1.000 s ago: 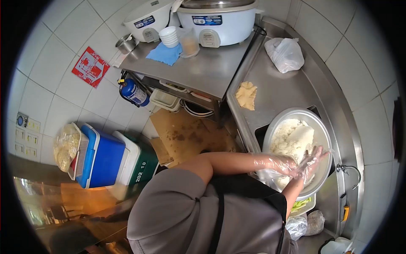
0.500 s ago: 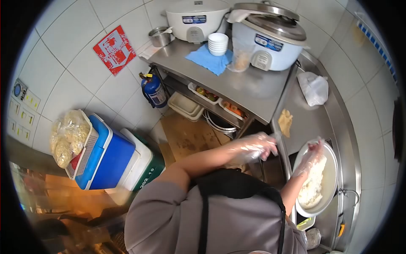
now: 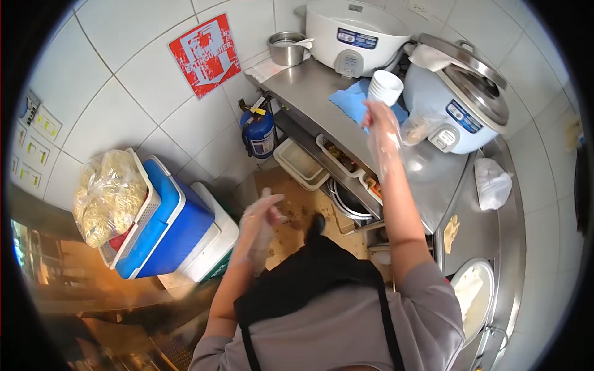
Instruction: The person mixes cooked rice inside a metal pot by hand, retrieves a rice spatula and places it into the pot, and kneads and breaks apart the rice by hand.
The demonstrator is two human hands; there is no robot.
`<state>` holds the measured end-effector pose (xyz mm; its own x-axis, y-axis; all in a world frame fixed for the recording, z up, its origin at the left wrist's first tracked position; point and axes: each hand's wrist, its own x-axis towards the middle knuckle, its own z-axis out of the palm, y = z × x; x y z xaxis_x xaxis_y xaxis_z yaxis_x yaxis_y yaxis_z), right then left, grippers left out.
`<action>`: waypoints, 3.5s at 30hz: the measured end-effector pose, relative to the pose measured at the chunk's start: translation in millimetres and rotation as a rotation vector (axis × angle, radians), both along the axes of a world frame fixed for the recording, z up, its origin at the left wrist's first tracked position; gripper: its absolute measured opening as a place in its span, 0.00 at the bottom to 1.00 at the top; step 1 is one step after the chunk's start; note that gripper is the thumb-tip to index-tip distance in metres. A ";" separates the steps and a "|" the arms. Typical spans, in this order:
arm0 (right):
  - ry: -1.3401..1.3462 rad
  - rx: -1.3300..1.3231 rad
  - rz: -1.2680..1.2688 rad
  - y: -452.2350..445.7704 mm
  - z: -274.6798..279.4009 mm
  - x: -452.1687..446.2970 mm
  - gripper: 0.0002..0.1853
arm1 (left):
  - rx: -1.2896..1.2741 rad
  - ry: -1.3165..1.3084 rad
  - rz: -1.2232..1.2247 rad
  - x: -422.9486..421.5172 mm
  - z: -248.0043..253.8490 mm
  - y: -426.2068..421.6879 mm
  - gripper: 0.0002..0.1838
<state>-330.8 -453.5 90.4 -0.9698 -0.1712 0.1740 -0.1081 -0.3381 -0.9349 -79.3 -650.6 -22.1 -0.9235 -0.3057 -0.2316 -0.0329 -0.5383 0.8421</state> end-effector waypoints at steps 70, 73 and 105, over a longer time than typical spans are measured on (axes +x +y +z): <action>-0.065 -0.544 -0.773 277.2 -35.7 267.8 0.20 | 0.662 0.160 -0.651 -296.7 29.1 139.3 0.09; 0.014 -0.584 -0.905 299.8 -25.4 332.1 0.19 | 0.390 -0.021 -0.803 -199.6 91.0 287.2 0.07; -0.766 1.400 -0.574 743.3 -304.2 434.5 0.10 | -1.725 1.101 -1.160 -37.2 -73.3 712.8 0.21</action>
